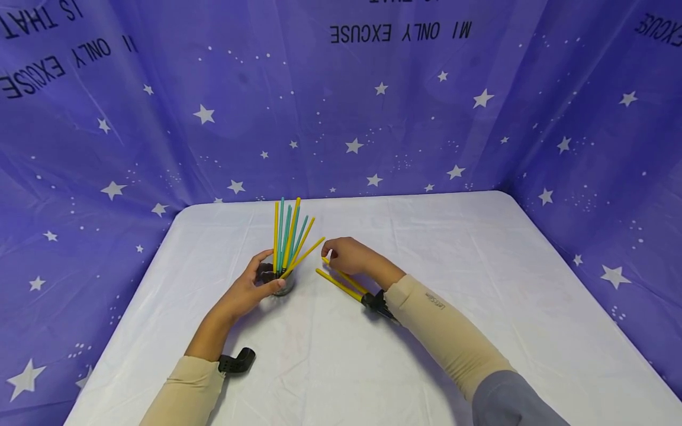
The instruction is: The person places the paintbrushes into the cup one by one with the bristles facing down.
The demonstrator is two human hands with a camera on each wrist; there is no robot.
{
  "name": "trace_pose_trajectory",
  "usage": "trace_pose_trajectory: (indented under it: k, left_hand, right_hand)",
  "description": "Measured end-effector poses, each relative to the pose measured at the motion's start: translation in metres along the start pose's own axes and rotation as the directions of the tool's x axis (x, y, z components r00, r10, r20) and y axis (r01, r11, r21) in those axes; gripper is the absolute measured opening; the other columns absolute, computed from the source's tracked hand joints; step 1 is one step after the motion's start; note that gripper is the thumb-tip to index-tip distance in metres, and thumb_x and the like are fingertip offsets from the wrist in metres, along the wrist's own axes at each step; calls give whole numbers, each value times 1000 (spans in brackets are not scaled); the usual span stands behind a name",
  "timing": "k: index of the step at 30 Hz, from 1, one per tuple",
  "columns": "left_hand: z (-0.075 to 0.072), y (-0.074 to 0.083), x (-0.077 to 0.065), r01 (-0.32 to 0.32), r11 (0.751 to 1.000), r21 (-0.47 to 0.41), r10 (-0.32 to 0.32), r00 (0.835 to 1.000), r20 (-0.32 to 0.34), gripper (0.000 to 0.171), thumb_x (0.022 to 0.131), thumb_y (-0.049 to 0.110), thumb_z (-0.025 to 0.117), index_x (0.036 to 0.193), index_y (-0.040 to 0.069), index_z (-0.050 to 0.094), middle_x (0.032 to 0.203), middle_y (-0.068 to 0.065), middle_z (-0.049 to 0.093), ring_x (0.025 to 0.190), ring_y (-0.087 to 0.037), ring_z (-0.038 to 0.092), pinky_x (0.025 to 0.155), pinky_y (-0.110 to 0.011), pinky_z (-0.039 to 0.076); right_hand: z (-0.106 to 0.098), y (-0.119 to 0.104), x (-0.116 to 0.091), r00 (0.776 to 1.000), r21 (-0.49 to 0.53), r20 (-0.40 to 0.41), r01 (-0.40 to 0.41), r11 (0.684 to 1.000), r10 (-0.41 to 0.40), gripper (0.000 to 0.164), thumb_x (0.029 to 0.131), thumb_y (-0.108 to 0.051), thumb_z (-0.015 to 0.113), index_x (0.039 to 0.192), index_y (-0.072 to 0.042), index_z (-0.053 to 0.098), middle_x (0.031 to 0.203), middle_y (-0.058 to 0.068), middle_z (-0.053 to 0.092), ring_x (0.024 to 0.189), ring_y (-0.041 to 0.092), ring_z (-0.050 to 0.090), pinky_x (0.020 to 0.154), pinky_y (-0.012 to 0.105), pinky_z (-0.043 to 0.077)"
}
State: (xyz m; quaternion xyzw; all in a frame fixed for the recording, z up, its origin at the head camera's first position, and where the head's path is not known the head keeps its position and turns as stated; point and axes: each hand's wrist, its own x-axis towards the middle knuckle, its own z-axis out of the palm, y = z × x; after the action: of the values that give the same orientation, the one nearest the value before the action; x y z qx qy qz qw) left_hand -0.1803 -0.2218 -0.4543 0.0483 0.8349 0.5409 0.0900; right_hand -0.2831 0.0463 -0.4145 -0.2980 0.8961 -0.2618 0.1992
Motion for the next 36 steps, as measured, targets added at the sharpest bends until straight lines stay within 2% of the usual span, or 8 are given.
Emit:
trace_pose_trajectory:
  k: [6, 12, 16, 19, 23, 28, 33, 36]
  left_hand:
    - [0, 1, 0, 8, 1000, -3, -8, 1000, 2, 83, 91, 39, 72, 155, 30, 21, 148, -19, 41, 139, -39, 33, 109, -66, 18]
    - [0, 2, -1, 28, 1000, -9, -28, 1000, 3, 85, 90, 40, 72, 156, 32, 19, 150, -18, 39, 141, -40, 31, 110, -67, 17]
    - [0, 2, -1, 34, 999, -10, -33, 999, 5, 85, 90, 41, 72, 156, 33, 19, 152, -18, 37, 142, -40, 28, 109, -67, 16]
    - [0, 2, -1, 28, 1000, -8, -28, 1000, 4, 85, 90, 40, 73, 156, 33, 19, 151, -19, 38, 142, -40, 29, 110, -67, 17]
    - [0, 0, 0, 15, 1000, -6, -15, 1000, 3, 84, 91, 39, 72, 156, 31, 20, 150, -19, 39, 141, -40, 31, 110, -66, 18]
    - [0, -2, 1, 2, 1000, -2, -2, 1000, 2, 83, 91, 39, 72, 155, 30, 20, 148, -19, 42, 139, -39, 34, 110, -66, 19]
    - [0, -2, 1, 0, 1000, -1, 0, 1000, -1, 83, 91, 39, 72, 155, 30, 21, 148, -19, 41, 139, -39, 34, 109, -66, 19]
    - [0, -1, 1, 3, 1000, -5, -3, 1000, -2, 82, 91, 39, 72, 155, 31, 21, 148, -19, 41, 140, -39, 33, 110, -65, 18]
  right_hand:
    - [-22, -4, -5, 992, 19, -110, 60, 998, -57, 21, 95, -6, 61, 115, -9, 63, 90, 3, 62, 67, 14, 58, 64, 28, 48]
    - [-46, -10, -15, 978, 113, -205, 56, 992, -32, 22, 96, -8, 60, 118, -9, 60, 97, 7, 61, 66, 18, 62, 62, 30, 53]
    - [-58, -14, -24, 958, 206, -288, 72, 976, -10, 22, 97, -9, 57, 119, -8, 58, 98, 8, 61, 76, 20, 64, 64, 31, 56]
    - [-63, -16, -30, 933, 302, -361, 111, 947, 6, 22, 97, -9, 56, 119, -6, 56, 98, 10, 58, 82, 22, 65, 65, 33, 57]
    - [-65, -20, -35, 884, 437, -466, 183, 881, 48, 24, 96, -6, 58, 120, -2, 53, 96, 13, 55, 82, 26, 65, 63, 36, 58]
    - [-65, -25, -37, 811, 580, -571, 293, 760, 124, 22, 95, -3, 57, 116, -1, 51, 96, 13, 53, 79, 26, 64, 63, 40, 58]
    - [-62, -31, -36, 766, 670, -615, 379, 639, 190, 24, 94, 1, 57, 116, 2, 48, 94, 12, 51, 78, 23, 63, 67, 41, 59]
    - [-60, -36, -35, 743, 694, -635, 430, 578, 211, 23, 95, 2, 56, 116, 1, 47, 94, 11, 51, 79, 22, 62, 66, 39, 59]
